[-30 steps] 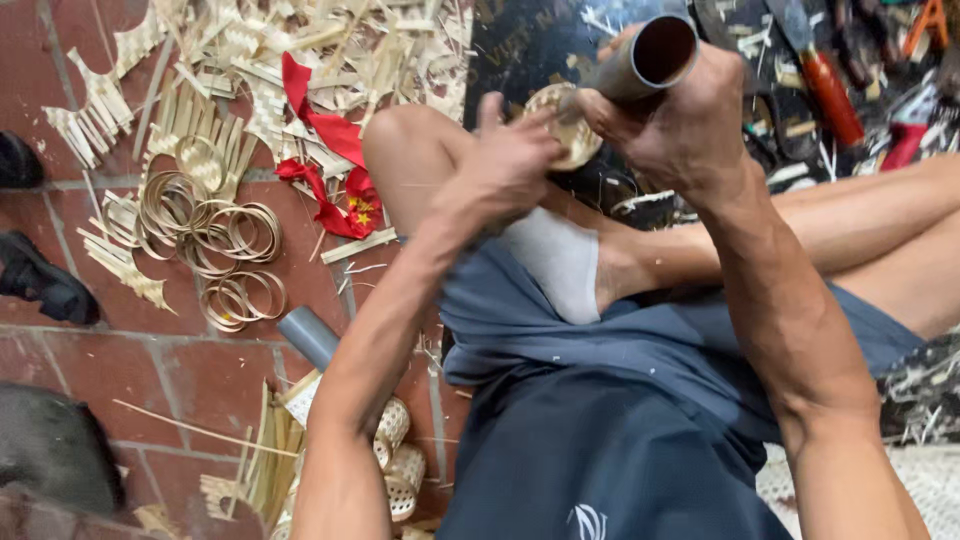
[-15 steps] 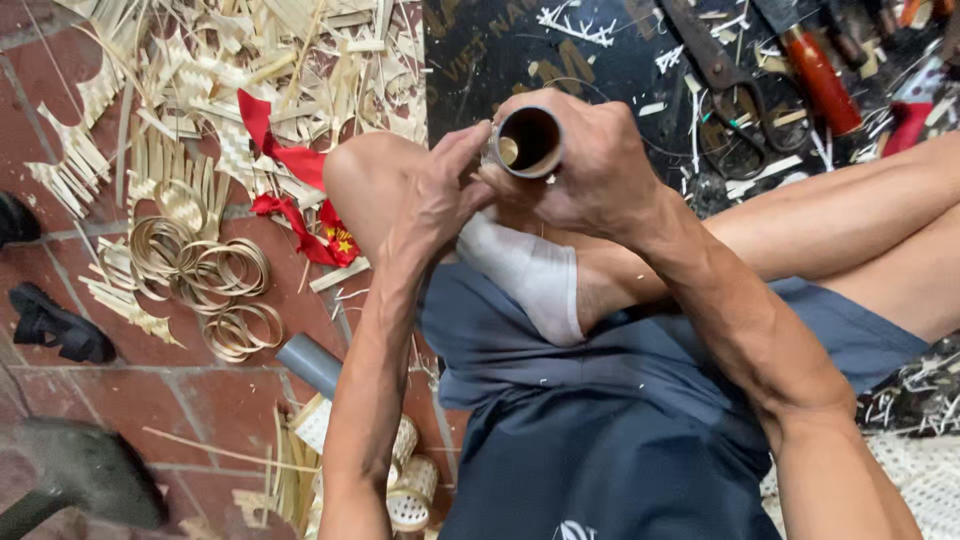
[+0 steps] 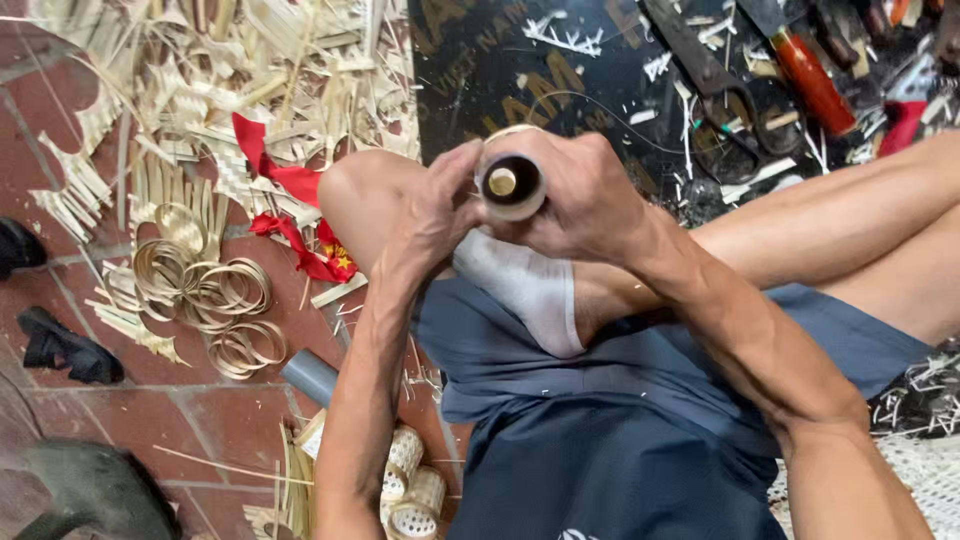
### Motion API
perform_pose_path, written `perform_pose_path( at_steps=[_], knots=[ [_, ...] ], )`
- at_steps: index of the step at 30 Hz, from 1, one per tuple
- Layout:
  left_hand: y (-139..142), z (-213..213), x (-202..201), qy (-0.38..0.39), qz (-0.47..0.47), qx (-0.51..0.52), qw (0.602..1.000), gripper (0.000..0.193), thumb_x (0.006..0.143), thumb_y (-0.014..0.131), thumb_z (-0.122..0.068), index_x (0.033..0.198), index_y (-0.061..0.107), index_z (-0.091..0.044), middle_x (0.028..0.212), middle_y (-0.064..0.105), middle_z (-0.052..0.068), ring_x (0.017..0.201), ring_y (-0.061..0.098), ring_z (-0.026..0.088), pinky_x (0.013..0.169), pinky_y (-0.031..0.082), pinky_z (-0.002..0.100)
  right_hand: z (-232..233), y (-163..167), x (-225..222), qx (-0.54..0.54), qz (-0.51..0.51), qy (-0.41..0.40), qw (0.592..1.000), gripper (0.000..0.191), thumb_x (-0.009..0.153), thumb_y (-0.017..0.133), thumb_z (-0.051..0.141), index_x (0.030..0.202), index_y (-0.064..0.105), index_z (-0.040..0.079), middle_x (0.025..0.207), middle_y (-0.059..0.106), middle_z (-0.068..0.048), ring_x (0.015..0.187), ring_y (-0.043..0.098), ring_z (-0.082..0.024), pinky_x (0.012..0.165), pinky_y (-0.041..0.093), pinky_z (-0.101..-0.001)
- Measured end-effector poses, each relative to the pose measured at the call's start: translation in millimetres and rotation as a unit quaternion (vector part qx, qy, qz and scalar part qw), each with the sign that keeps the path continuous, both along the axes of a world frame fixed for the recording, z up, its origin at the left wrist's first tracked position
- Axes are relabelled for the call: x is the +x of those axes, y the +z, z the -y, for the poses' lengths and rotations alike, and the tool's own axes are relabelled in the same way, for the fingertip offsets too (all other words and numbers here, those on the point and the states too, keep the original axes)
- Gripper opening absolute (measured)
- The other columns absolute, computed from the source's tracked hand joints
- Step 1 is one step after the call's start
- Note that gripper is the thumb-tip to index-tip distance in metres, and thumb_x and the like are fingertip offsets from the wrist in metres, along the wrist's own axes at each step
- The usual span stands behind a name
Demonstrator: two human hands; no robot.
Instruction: The person sits on the floor weaving thin bamboo strips into small round baskets. They bend and interlace strips, press a woven base into shape, use a gray plastic pipe as a form to curve the strips, trim a strip with pliers, and fit a rim band around the top of a basket.
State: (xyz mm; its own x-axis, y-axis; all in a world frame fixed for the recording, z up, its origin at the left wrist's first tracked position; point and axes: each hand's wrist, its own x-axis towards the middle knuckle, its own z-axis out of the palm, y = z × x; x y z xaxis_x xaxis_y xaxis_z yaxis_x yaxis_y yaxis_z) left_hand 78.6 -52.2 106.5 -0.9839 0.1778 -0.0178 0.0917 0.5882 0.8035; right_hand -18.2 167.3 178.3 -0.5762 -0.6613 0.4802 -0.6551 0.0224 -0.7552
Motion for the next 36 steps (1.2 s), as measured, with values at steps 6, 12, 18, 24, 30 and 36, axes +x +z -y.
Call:
perform_pose_path(
  at_steps=[6, 12, 18, 24, 30, 36],
  knots=[
    [-11.4, -0.7, -2.0, 0.007, -0.057, 0.006, 0.998, 0.07, 0.083, 0.087, -0.001, 0.144, 0.053, -0.002, 0.14, 0.059, 0.022, 0.131, 0.06, 0.036, 0.111, 0.052, 0.039, -26.2, -6.6, -4.5, -0.009, 0.049, -0.044, 0.998, 0.043, 0.094, 0.09, 0.029, 0.12, 0.066, 0.005, 0.108, 0.071, -0.011, 0.093, 0.074, -0.024, 0.083, 0.06, -0.0349],
    [-16.9, 0.6, 0.8, 0.062, 0.041, 0.077, 0.994, 0.071, 0.082, 0.087, -0.003, 0.145, 0.055, -0.003, 0.11, 0.065, 0.011, 0.091, 0.07, 0.019, 0.08, 0.059, 0.029, -117.4, 1.9, -13.6, -0.023, 0.051, -0.254, 0.966, 0.039, 0.097, 0.088, 0.022, 0.121, 0.065, 0.001, 0.112, 0.07, -0.012, 0.098, 0.072, -0.023, 0.087, 0.059, -0.033],
    [-8.7, -1.7, 0.1, 0.058, 0.009, 0.101, 0.993, 0.068, 0.083, 0.086, -0.003, 0.143, 0.056, -0.003, 0.116, 0.067, 0.01, 0.086, 0.07, 0.014, 0.076, 0.06, 0.027, -66.3, 5.1, 7.1, -0.002, 0.008, -0.123, 0.992, 0.035, 0.101, 0.086, 0.014, 0.122, 0.063, -0.002, 0.117, 0.069, -0.013, 0.102, 0.07, -0.022, 0.09, 0.058, -0.0311],
    [-9.8, -3.3, -3.4, 0.054, -0.028, 0.083, 0.995, 0.065, 0.083, 0.088, -0.004, 0.141, 0.057, -0.002, 0.124, 0.069, 0.013, 0.088, 0.071, 0.016, 0.078, 0.061, 0.028, 0.2, -7.5, 7.6, 0.028, 0.085, -0.05, 0.995, 0.034, 0.106, 0.088, 0.017, 0.122, 0.065, -0.001, 0.113, 0.071, -0.01, 0.1, 0.074, -0.019, 0.089, 0.061, -0.0291],
    [-5.2, -5.9, -5.8, 0.047, -0.048, 0.088, 0.994, 0.062, 0.083, 0.086, -0.004, 0.139, 0.058, -0.003, 0.123, 0.069, 0.013, 0.091, 0.073, 0.018, 0.079, 0.062, 0.028, -0.2, -4.4, 4.6, 0.045, -0.07, -0.05, 0.995, 0.034, 0.106, 0.088, 0.016, 0.122, 0.065, -0.002, 0.117, 0.072, -0.015, 0.1, 0.074, -0.026, 0.087, 0.06, -0.0321],
    [0.5, -2.8, -7.2, 0.045, -0.05, 0.091, 0.994, 0.06, 0.083, 0.084, -0.002, 0.138, 0.059, -0.005, 0.114, 0.07, 0.012, 0.091, 0.072, 0.021, 0.079, 0.06, 0.031, 2.8, -10.9, -3.6, 0.055, -0.097, -0.044, 0.993, 0.033, 0.106, 0.085, 0.019, 0.121, 0.066, -0.003, 0.117, 0.072, -0.016, 0.097, 0.074, -0.026, 0.084, 0.061, -0.0339]
  ],
)
